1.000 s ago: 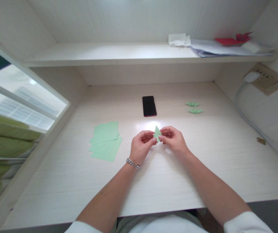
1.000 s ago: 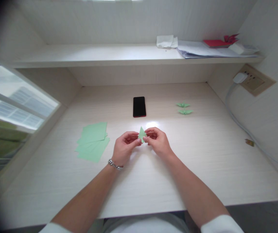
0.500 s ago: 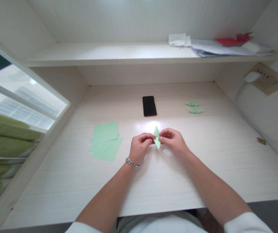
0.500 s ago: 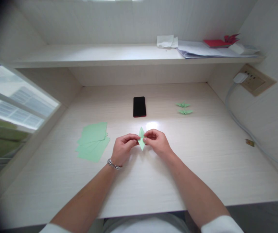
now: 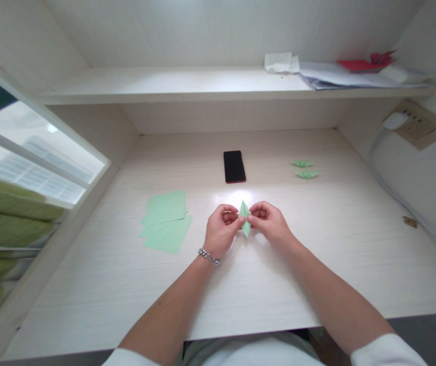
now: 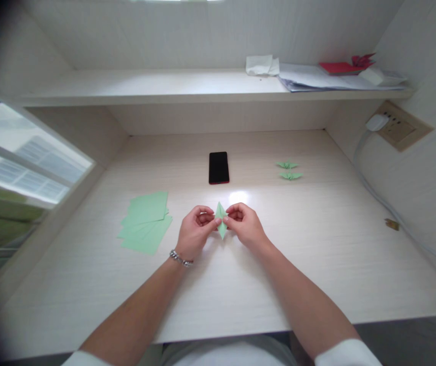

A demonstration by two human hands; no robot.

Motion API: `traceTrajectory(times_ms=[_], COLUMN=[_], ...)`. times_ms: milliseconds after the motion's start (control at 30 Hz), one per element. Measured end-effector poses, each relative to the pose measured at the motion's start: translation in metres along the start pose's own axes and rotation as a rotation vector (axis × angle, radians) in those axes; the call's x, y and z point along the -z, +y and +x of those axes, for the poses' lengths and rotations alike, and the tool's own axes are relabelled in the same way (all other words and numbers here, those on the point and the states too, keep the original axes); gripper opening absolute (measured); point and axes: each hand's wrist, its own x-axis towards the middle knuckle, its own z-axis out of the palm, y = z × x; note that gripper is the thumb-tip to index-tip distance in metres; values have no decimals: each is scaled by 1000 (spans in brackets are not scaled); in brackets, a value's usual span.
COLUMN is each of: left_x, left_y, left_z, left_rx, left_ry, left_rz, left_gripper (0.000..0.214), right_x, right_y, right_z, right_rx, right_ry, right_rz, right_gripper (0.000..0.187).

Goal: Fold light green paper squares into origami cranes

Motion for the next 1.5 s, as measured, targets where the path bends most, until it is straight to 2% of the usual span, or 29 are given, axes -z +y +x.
traceTrajectory(times_ms=[167,300,433,533,633,733,867,1000,1133,1300,1500], left_x=[-2,-3,-3,-1,1,3,5,3,2,1,1], left_y=[3,6,5,2,-2,-6,-8,-8,-7,-5,-4], left_z=[-1,-2,-2,0,2,5,6,5,4,6,5], left_rx=[10,30,50,46,53,47,26,13,23,22,-12], left_ry=[19,38,-51,-93,-60,-15,18,44,86,138,195], left_rz=[4,-2,-4,34,51,42,51,50,22,16,61], left_gripper=[44,46,45,30,25,26,26,26,27,28,29], right_x=[-2,-2,1,1,0,-2,-4,-6,-8,-10,-13], right_y=[0,-3,-4,-4,-5,-4,-2,1,2,1,-2], right_z=[0,0,-2,-3,-3,-2,-2,-3,-4,-6,-7], right_rx=[51,35,20,18,-23,-59,-118,-104,-117,-152,-190], right_ry=[49,64,27,-5,-63,-48,-54,-98,-89,-150,-123], right_rz=[-42,-75,-85,-68,4,48,-51,-153,-130,-111,-82], right_gripper=[38,40,39,38,40,35,32,35,34,30,32])
